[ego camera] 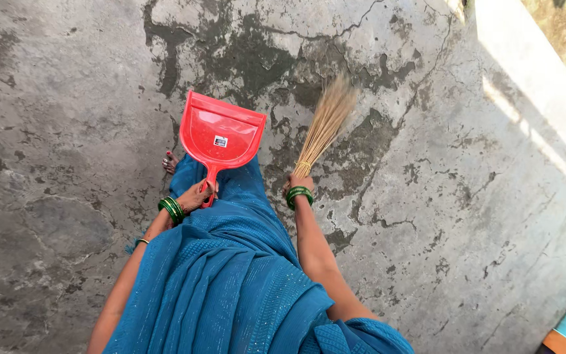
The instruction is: The person sweeps dust and debris from a concrete floor into a red dustpan using a short handheld broom.
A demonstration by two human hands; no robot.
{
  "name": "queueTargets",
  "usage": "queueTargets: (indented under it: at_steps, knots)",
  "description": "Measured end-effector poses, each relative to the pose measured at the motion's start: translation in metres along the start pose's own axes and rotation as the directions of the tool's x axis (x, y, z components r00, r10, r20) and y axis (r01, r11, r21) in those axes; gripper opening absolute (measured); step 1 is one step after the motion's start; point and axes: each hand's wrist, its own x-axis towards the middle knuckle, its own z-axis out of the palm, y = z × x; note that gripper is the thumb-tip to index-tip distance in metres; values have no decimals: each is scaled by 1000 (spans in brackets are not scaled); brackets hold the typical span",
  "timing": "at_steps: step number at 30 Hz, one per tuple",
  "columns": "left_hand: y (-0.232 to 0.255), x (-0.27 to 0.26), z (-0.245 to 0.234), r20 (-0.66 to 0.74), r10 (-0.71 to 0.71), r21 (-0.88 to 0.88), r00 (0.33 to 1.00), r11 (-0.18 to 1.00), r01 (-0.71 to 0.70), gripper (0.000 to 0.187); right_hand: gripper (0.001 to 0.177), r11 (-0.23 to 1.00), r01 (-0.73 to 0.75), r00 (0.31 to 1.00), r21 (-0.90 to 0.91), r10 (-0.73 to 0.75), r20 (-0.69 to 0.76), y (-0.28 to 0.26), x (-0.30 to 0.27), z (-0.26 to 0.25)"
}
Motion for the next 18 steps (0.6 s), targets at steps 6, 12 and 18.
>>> queueTargets:
  at_steps: [6, 12, 18]
  knots:
    - [-27, -48, -19, -5, -17, -24, 1000, 1000, 16, 72, 73, 746, 205, 979, -634, -141, 151, -4, -8, 54]
    - [-39, -80, -23, -43, 51, -56, 998, 997, -54, 67, 57, 335, 706, 706, -623, -398, 586, 9, -69, 164]
    - [-53, -76, -29, -12, 139, -143, 990, 980, -140, 59, 52, 234, 734, 671, -637, -398, 626, 15, -86, 168]
